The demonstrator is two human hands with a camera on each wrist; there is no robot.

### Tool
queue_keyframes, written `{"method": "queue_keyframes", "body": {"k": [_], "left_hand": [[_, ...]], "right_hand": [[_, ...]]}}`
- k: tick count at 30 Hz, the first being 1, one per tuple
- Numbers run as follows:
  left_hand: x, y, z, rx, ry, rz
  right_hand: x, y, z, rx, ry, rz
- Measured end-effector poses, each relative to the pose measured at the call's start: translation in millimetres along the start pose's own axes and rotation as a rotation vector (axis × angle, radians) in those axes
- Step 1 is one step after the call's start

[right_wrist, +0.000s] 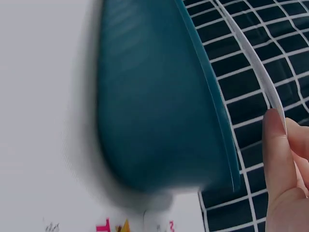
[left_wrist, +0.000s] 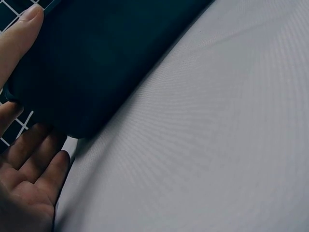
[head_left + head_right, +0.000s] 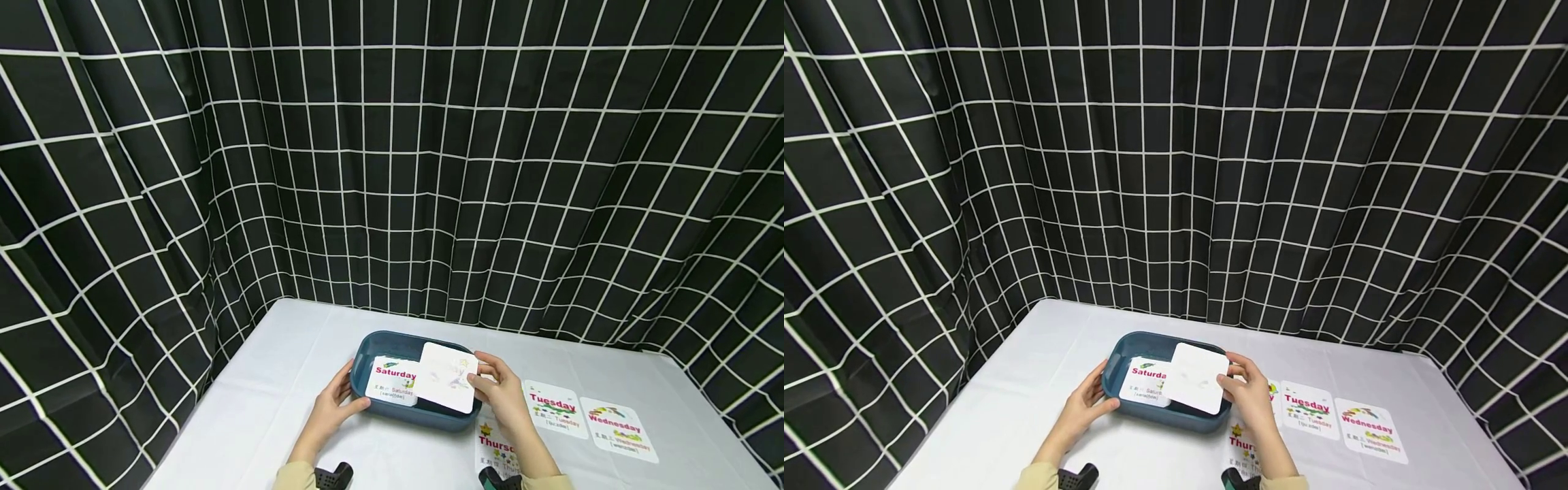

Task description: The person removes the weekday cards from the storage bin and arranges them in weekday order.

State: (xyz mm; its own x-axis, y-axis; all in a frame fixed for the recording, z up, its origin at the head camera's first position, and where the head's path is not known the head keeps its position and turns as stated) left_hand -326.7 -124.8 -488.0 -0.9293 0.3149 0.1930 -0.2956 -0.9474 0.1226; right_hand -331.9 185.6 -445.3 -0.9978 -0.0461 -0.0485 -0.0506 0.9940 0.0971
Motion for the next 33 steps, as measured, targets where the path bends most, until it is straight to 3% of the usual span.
{"method": "queue_keyframes", "body": {"k": [14, 28, 33], "left_hand": [[-0.1, -0.5, 2.9, 0.004, -0.002, -0.006], [-0.3, -0.7, 3.4, 0.007, -0.014, -0.007], [-0.9, -1.5, 3.2, -0.005, -0.010, -0.010]], "right_hand": [[-25.8, 43.7, 26.5, 0.098, -0.044, 0.036], [-55.2, 88.6, 50.9, 0.056, -0.120, 0.047], [-64.8, 108.6, 63.0, -0.011, -0.166, 0.046]]}}
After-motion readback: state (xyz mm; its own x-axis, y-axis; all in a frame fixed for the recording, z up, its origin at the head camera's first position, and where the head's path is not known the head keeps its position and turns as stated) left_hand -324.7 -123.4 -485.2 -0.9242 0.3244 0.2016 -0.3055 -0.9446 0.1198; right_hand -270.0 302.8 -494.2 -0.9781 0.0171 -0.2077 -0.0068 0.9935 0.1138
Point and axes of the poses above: each hand's wrist, its own x-axis towards the middle knuckle, its own y-axis out of the back of the hand, z = x × y, the point moved 10 cm from there along x, towards the middle knuckle, and after that the axes turned 11 degrees about -z, right-handed, at the moved point
